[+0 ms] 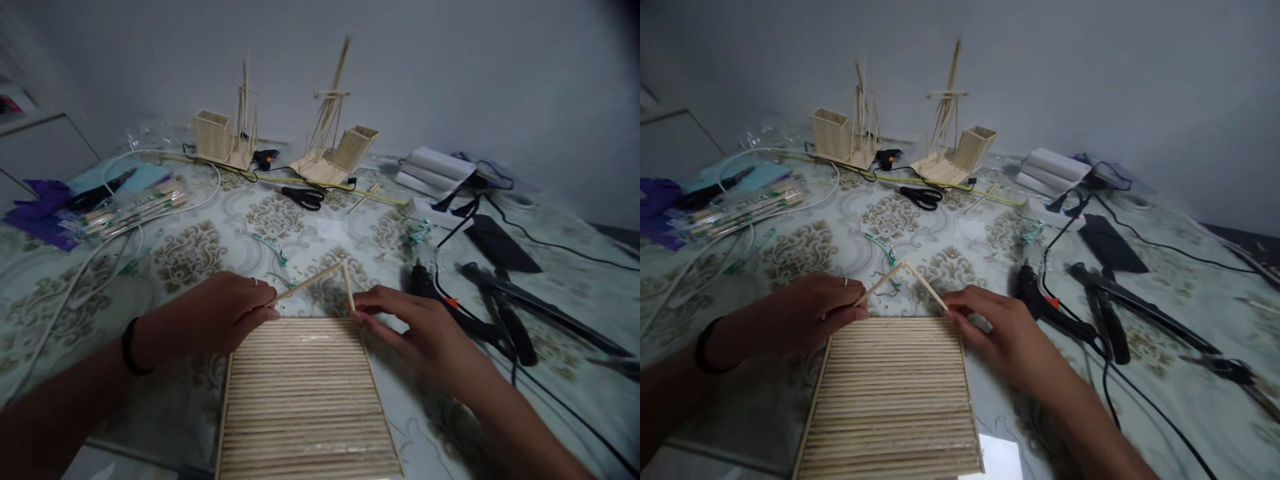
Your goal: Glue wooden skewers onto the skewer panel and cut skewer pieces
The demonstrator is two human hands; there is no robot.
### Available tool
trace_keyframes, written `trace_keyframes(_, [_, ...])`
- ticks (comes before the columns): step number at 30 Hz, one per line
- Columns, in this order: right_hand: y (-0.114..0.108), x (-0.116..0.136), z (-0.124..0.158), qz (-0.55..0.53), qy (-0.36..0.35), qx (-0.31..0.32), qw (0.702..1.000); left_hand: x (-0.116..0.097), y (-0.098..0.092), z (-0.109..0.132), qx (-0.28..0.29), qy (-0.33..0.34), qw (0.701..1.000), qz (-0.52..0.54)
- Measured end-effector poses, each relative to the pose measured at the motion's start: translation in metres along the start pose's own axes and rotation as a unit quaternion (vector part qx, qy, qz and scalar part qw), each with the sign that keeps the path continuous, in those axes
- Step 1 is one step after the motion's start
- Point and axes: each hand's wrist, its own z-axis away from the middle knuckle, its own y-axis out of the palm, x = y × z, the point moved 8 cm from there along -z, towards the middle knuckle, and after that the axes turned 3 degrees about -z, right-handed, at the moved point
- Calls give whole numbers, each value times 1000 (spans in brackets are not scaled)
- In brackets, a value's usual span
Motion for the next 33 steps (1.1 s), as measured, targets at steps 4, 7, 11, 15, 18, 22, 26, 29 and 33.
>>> trace_keyframes(4, [0,1,0,3,0,0,1000,3,2,0,12,-6,1000,-3])
trace_keyframes(7, [0,1,-1,1,2,3,1000,1,1,-1,9,-5,1000,17])
trace_keyframes(11, [0,1,-1,1,2,1,1000,-2,-7,-2,-17,2,997,81])
trace_keyframes(15, [-1,1,-2,-10,3,-5,1000,-1,-10,-2,-24,11,994,110])
trace_keyframes(18, [-1,-1,-1,-16,6,-5,1000,4,-7,-2,-29,5,992,126])
trace_keyframes(22, [1,-4,0,-14,14,7,1000,3,13,-4,-8,3,995,99])
trace_keyframes(26, [1,-4,-1,-21,21,6,1000,-4,31,-6,10,15,997,69])
trace_keyframes(29, [1,-3,-2,-23,24,3,999,-9,38,-7,21,24,998,58])
trace_keyframes(33, [0,-3,-2,-26,24,0,999,-12,43,-8,37,38,996,69])
